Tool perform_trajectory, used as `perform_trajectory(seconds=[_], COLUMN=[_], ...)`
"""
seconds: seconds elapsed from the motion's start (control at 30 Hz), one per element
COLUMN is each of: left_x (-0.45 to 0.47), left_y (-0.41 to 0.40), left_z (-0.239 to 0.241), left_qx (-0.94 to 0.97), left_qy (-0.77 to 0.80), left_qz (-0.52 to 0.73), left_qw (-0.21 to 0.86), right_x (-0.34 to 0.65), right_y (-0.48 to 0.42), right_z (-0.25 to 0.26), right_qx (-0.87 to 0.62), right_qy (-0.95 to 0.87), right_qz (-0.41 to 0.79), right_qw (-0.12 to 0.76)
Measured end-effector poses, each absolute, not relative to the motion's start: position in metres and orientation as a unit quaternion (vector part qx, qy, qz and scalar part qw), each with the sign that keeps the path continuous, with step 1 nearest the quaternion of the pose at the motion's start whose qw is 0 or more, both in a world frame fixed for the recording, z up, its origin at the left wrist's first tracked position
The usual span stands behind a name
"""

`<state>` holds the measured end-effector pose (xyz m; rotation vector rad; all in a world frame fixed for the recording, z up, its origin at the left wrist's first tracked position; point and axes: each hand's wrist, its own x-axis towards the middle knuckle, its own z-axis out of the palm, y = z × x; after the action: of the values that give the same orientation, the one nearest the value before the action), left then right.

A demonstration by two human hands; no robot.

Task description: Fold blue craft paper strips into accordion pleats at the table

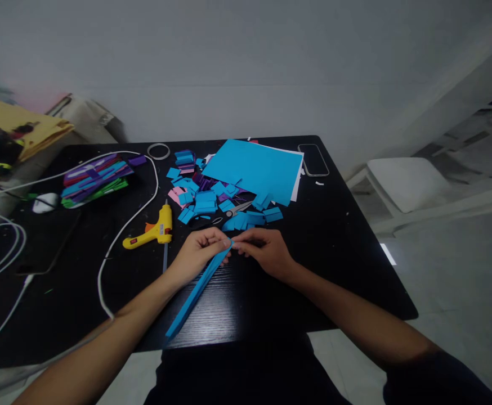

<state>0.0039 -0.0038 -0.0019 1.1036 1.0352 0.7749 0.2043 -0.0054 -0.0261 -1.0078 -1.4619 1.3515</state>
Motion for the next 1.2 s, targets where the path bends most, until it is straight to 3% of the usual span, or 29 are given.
perform_trajectory(seconds=[0.23,0.6,1.2], left_x=[0.0026,0.0063,0.006], left_y=[-0.004,-0.0062,-0.0073], left_z=[-0.003,-0.0014,-0.0013], left_qx=[0.476,0.54,0.584], left_qy=[0.46,0.479,0.497], left_qz=[0.335,0.375,0.383], left_qw=[0.67,0.582,0.515], right_x=[0.2054,0.2014,0.2004], right_y=[-0.0059,-0.0042,-0.0046], right_z=[-0.0277,-0.0211,-0.0214], right_qx=[-0.4,-0.401,-0.406], right_qy=[-0.609,-0.553,-0.565], right_qz=[0.519,0.603,0.599], right_qw=[0.447,0.412,0.396])
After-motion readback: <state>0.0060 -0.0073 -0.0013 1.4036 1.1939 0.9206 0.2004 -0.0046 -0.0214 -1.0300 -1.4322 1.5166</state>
